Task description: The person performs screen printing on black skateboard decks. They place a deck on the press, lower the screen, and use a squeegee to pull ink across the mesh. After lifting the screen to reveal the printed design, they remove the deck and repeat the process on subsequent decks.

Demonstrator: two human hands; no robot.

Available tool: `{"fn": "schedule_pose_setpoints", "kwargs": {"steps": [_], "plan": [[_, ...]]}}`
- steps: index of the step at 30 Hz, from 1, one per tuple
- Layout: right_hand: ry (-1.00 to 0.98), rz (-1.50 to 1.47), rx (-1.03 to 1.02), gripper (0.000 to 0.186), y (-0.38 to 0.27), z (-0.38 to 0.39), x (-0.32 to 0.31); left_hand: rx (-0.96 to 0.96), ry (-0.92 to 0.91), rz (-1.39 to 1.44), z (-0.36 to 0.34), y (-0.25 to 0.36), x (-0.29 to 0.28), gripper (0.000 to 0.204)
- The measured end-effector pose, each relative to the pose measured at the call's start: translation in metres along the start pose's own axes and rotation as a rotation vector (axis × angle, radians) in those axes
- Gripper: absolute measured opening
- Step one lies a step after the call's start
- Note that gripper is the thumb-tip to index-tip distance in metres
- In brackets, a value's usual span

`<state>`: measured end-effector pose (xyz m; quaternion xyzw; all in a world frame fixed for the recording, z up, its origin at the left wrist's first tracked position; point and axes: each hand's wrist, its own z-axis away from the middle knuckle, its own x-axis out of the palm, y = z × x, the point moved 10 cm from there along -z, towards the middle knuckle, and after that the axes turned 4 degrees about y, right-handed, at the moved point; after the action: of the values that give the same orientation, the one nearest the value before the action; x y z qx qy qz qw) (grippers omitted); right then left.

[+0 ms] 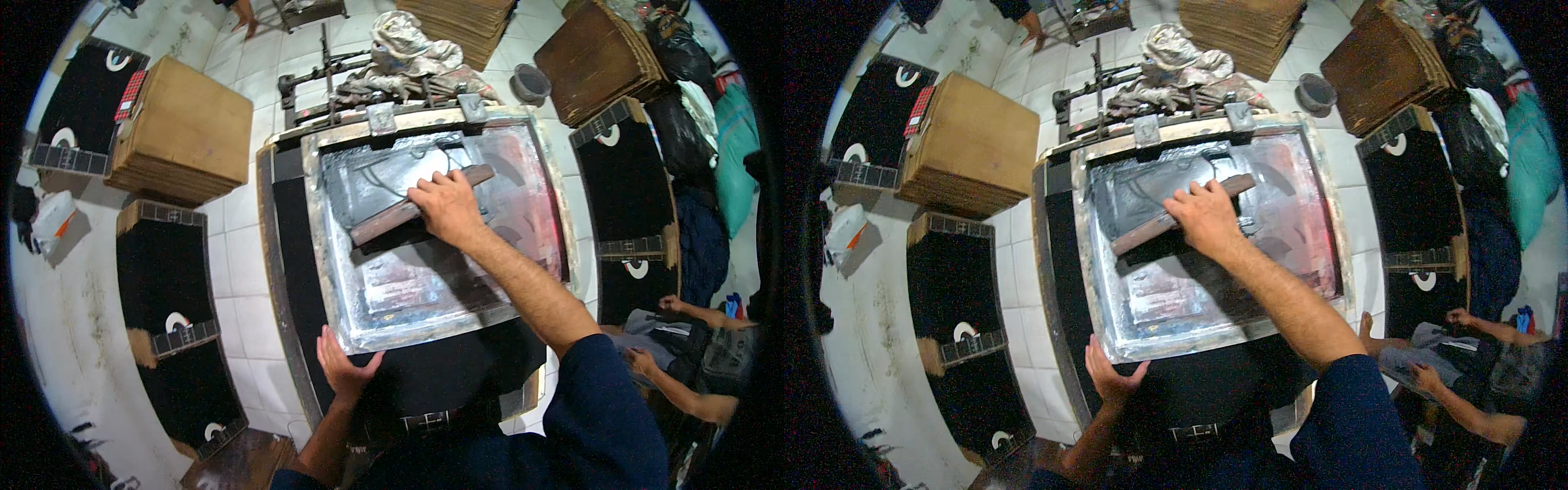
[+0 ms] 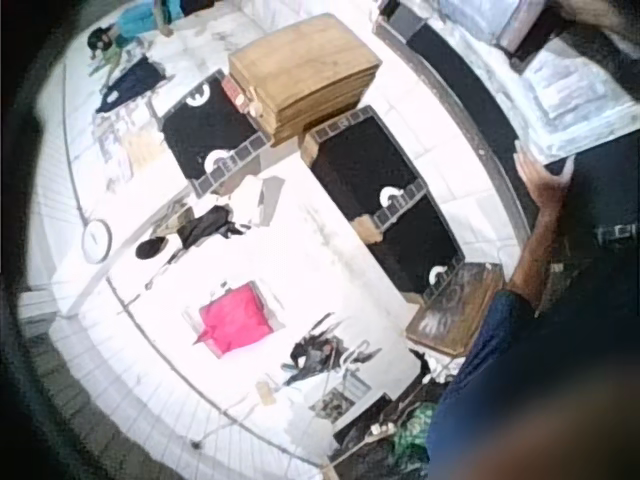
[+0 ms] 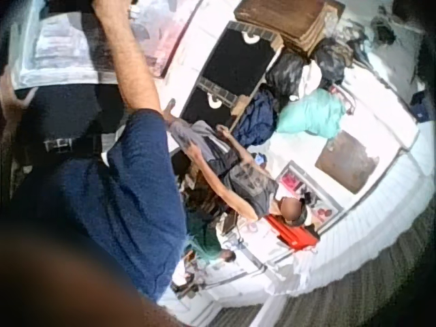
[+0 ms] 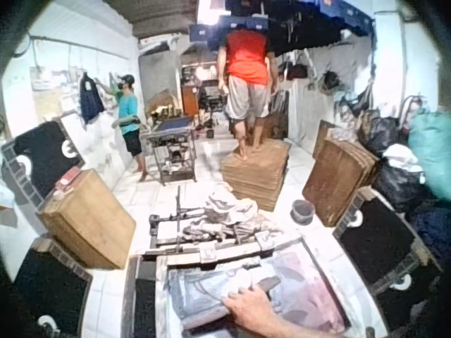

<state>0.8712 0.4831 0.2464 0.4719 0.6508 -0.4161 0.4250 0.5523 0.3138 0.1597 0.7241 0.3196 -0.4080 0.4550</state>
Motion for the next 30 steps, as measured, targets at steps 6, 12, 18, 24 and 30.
{"fn": "schedule_pose_setpoints", "kwargs": {"steps": [6,12,18,24,30], "plan": [[0.142,0.022,-0.007,0.024,0.003,-0.022,0.003,-0.018,-0.028,0.007,0.001,-0.002,0.001,0.126],[0.233,0.054,0.041,0.031,0.04,-0.073,-0.005,-0.073,-0.111,-0.022,0.004,-0.008,0.006,0.129],[0.115,0.037,0.241,0.033,0.06,-0.063,0.01,-0.048,-0.074,-0.026,0.003,-0.005,0.005,0.126],[0.009,0.042,0.252,0.033,-0.003,0.01,-0.006,0.066,-0.009,-0.012,0.003,-0.001,0.003,0.124],[-0.003,0.027,0.198,0.038,0.023,-0.05,0.007,0.076,-0.017,-0.016,0.0,0.001,0.002,0.123]]}}
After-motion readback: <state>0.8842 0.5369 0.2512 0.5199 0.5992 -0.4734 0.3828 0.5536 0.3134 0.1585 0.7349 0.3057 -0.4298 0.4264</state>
